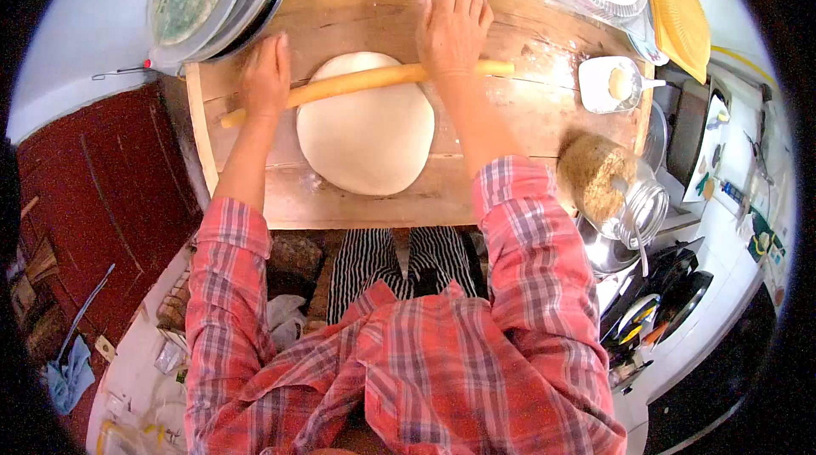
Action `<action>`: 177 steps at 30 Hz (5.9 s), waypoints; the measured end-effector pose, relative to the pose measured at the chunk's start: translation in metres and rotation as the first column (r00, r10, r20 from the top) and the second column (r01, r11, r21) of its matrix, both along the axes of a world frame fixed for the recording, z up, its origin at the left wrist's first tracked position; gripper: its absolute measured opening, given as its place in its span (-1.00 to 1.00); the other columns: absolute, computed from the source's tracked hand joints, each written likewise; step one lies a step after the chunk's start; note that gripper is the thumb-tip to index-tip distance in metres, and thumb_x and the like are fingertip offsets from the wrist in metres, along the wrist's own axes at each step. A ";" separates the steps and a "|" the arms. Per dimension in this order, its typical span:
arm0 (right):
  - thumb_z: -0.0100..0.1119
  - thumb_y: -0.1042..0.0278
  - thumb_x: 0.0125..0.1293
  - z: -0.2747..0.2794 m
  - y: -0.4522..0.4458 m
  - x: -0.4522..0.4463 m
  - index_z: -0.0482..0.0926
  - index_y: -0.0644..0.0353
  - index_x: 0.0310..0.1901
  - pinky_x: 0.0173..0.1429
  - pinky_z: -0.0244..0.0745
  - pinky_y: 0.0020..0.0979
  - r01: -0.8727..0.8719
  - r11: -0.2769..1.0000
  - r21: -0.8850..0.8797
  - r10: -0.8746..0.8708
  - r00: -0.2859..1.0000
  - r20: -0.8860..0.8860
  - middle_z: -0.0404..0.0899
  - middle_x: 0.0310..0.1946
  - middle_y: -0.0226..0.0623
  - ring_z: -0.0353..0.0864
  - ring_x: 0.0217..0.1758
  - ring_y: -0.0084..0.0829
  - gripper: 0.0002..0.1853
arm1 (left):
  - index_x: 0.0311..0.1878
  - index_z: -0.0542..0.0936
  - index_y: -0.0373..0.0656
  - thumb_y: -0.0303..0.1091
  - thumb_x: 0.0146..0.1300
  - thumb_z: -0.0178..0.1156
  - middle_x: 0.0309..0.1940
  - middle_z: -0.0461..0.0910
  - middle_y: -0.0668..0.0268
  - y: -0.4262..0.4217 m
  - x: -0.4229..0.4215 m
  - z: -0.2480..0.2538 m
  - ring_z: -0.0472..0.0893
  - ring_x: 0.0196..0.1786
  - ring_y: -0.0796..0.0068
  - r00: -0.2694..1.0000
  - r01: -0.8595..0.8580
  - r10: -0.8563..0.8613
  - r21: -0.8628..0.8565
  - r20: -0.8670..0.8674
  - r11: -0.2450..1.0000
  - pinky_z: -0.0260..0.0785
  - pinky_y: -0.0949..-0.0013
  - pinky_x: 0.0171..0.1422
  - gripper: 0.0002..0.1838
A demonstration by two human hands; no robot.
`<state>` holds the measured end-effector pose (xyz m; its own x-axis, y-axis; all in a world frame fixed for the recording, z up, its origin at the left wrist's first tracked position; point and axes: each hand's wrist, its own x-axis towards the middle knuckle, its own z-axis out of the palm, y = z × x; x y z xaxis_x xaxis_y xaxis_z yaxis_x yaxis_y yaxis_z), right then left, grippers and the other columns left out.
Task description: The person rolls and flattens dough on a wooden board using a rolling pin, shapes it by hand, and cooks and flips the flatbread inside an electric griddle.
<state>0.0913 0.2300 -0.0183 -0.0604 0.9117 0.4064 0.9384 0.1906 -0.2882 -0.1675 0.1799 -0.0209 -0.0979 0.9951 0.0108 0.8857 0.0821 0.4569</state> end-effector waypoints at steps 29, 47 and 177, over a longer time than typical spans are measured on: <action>0.32 0.32 0.08 0.069 -0.253 0.107 0.53 0.07 -0.02 -0.06 0.30 -0.29 -0.619 0.640 -0.455 0.614 0.768 -0.180 0.51 -0.16 -0.35 0.48 -0.10 -0.34 -0.62 | 0.12 0.50 -0.31 -0.09 0.38 0.09 -0.01 0.62 0.10 -0.218 0.077 0.076 0.61 0.04 0.08 0.809 -0.065 0.536 -0.870 0.241 0.489 0.45 0.06 0.11 -0.53; -0.05 0.07 0.40 0.005 -0.129 0.044 0.34 0.16 0.32 0.47 -0.05 0.03 -0.161 0.943 -0.290 0.209 0.968 0.142 0.36 0.30 -0.20 0.23 0.41 -0.17 -0.47 | 0.30 0.43 -0.14 -0.13 0.44 -0.19 0.34 0.36 0.12 -0.155 0.016 -0.011 0.25 0.43 0.11 0.972 -0.187 0.201 0.113 -0.119 0.976 -0.05 -0.07 0.48 -0.51; 0.00 -0.07 0.39 0.004 0.016 -0.051 0.34 0.16 0.30 0.41 0.06 0.07 -0.197 0.980 0.008 0.195 0.976 0.097 0.40 0.27 -0.22 0.32 0.34 -0.18 -0.41 | 0.41 0.24 -0.28 0.03 0.46 -0.20 0.43 0.18 0.02 -0.023 -0.057 -0.019 0.13 0.48 -0.02 0.879 -0.439 0.455 0.131 -0.143 0.889 -0.08 0.00 0.53 -0.36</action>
<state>0.0405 0.2457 -0.0146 -0.2763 0.8712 0.4057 0.9053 0.3777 -0.1945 -0.2250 0.1570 -0.0398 -0.5206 0.8396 0.1551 0.8279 0.4519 0.3322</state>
